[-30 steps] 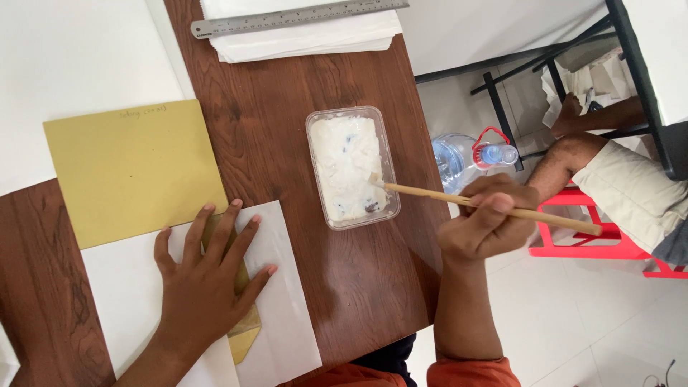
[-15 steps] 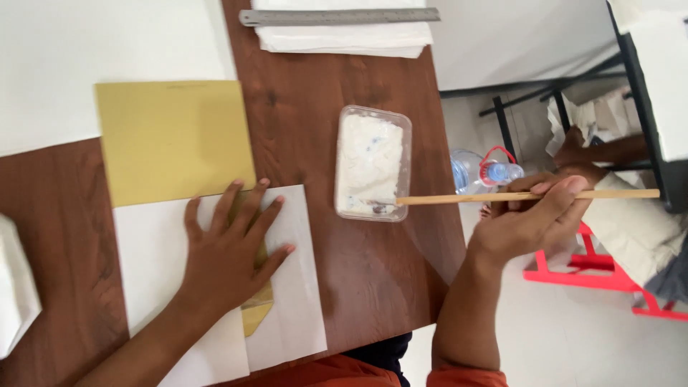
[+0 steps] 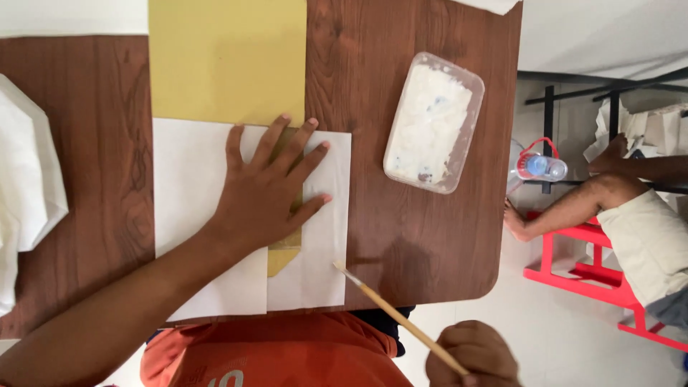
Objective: Assembling a paper bag by folding white paper around a yellow template and applying glue with a brush.
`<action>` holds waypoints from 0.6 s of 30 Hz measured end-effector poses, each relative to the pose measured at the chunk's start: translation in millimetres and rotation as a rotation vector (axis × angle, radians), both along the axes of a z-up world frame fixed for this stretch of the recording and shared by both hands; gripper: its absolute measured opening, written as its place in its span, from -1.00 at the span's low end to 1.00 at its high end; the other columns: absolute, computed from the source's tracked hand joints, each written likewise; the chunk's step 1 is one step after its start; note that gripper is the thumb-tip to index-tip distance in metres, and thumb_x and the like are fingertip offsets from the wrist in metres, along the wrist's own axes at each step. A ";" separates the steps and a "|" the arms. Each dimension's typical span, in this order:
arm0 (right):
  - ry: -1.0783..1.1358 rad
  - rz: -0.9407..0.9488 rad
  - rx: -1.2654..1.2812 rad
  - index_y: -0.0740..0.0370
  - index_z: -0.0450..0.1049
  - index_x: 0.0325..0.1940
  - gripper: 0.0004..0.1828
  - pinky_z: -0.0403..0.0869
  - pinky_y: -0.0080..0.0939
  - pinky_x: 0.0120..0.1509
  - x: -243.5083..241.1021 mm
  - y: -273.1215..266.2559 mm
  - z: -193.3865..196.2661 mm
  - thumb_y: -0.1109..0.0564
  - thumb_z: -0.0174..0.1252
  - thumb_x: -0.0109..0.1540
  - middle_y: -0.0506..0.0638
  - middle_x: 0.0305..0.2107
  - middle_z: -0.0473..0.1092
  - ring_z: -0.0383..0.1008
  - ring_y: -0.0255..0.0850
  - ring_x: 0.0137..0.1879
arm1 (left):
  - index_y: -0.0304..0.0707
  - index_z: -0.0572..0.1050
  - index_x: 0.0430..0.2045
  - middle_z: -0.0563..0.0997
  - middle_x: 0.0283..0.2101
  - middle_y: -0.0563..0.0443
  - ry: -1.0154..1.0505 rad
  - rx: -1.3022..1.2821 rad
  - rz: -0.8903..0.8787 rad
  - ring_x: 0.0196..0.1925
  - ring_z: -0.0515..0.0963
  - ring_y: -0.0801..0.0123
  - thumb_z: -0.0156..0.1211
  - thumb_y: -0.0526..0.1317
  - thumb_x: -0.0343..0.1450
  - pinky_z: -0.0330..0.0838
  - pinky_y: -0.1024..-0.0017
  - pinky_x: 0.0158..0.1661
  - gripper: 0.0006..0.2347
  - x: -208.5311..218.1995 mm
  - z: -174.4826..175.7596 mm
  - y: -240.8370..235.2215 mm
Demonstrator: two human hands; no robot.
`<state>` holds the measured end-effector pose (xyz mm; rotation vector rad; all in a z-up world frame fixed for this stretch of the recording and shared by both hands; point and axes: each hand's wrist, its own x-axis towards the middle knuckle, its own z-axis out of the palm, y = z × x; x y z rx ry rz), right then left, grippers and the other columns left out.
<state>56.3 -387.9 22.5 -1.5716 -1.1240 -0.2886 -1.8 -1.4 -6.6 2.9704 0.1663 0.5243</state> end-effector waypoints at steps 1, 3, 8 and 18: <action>-0.051 0.145 -0.175 -0.07 0.23 0.05 -0.75 0.55 -0.19 -0.39 1.4 -9.5 1.1 0.11 0.00 0.29 -0.06 -0.59 0.38 0.50 -0.15 -0.50 | 0.00 0.51 0.18 0.40 0.43 0.02 0.001 -0.001 0.005 0.45 0.32 0.05 -0.04 0.26 0.52 0.02 -0.22 0.26 -0.50 0.0 -0.7 0.2; -0.095 0.289 -0.355 -0.13 0.20 0.18 -0.77 0.59 -0.17 -0.28 -9.6 -19.1 9.4 0.04 -0.12 0.42 -0.02 -0.55 0.43 0.56 -0.13 -0.39 | 0.00 0.51 0.18 0.41 0.43 0.01 0.003 -0.004 0.010 0.46 0.32 0.05 -0.03 0.26 0.52 -0.02 -0.21 0.28 -0.50 0.0 -1.4 0.4; 0.121 -0.011 -0.903 -0.01 0.42 -0.76 -0.73 0.51 -0.45 -0.32 -26.6 -7.4 55.0 0.09 0.36 -0.03 -0.30 -0.68 0.44 0.50 -0.41 -0.46 | -0.02 0.53 0.17 0.43 0.42 0.00 -0.029 0.030 0.005 0.44 0.35 0.03 -0.07 0.38 0.50 0.02 -0.21 0.26 -0.41 -0.5 -2.0 1.2; -0.027 -0.197 -0.239 0.01 0.10 -0.44 -0.59 0.25 -0.27 -0.55 -32.1 53.0 33.7 0.52 -0.09 -0.07 -0.11 -0.62 0.26 0.20 -0.21 -0.63 | 0.00 0.51 0.22 0.38 0.45 0.01 0.008 0.025 0.009 0.47 0.29 0.04 -0.08 0.38 0.49 0.04 -0.27 0.25 -0.40 -1.3 -5.3 1.1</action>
